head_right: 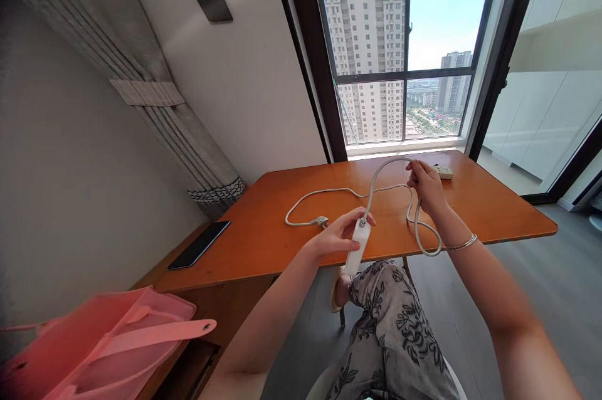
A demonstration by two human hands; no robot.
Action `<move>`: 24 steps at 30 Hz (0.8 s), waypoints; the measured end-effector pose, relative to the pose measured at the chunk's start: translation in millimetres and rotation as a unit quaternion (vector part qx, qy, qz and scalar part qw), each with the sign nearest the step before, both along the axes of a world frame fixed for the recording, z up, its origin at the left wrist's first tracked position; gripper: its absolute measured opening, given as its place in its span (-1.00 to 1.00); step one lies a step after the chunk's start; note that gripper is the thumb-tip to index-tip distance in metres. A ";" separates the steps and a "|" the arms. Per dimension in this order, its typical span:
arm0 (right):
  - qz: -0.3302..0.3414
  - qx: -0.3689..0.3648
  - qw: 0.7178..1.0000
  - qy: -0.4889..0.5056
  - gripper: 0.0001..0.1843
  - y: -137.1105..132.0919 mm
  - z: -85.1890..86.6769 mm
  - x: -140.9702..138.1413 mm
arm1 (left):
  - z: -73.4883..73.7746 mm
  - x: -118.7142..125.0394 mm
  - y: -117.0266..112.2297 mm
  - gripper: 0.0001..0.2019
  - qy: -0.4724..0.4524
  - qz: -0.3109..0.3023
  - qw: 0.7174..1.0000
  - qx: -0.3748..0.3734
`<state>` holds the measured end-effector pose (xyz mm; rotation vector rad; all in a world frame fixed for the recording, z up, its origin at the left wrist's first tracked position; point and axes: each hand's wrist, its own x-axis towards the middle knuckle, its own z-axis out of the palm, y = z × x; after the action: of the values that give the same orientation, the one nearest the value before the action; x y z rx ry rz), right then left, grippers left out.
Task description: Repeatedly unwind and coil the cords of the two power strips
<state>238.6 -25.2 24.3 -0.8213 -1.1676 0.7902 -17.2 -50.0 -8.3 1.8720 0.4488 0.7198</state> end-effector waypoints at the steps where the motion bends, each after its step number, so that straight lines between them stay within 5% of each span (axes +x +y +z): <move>1: 0.003 -0.001 1.000 0.002 -0.46 -2.0 0.7 -5.3 | 4.9 5.8 -5.9 -0.42 -0.010 -0.023 1.000 0.010; 5: 0.016 -0.009 1.000 0.021 -0.49 -10.5 0.9 -23.1 | 14.3 26.7 -22.2 -0.50 -0.050 -0.075 0.991 -0.095; 9: 0.039 -0.020 0.999 0.007 -0.52 -14.5 -3.7 -29.5 | 11.8 35.0 -24.8 -0.59 -0.152 -0.029 0.959 -0.237; 18: 0.191 -0.144 0.964 -0.112 -0.50 -36.1 -51.4 -36.3 | 23.4 20.3 -15.8 -0.63 -0.292 0.094 0.932 -0.195; 24: 0.162 -0.150 0.967 -0.126 -0.51 -57.4 -72.4 -40.9 | 20.1 14.4 -10.9 -0.68 -0.284 0.124 0.935 -0.175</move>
<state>197.6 -82.5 -48.0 -1.0159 -1.4536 1.1796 -2.8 -60.9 11.8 1.2110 0.4040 1.2176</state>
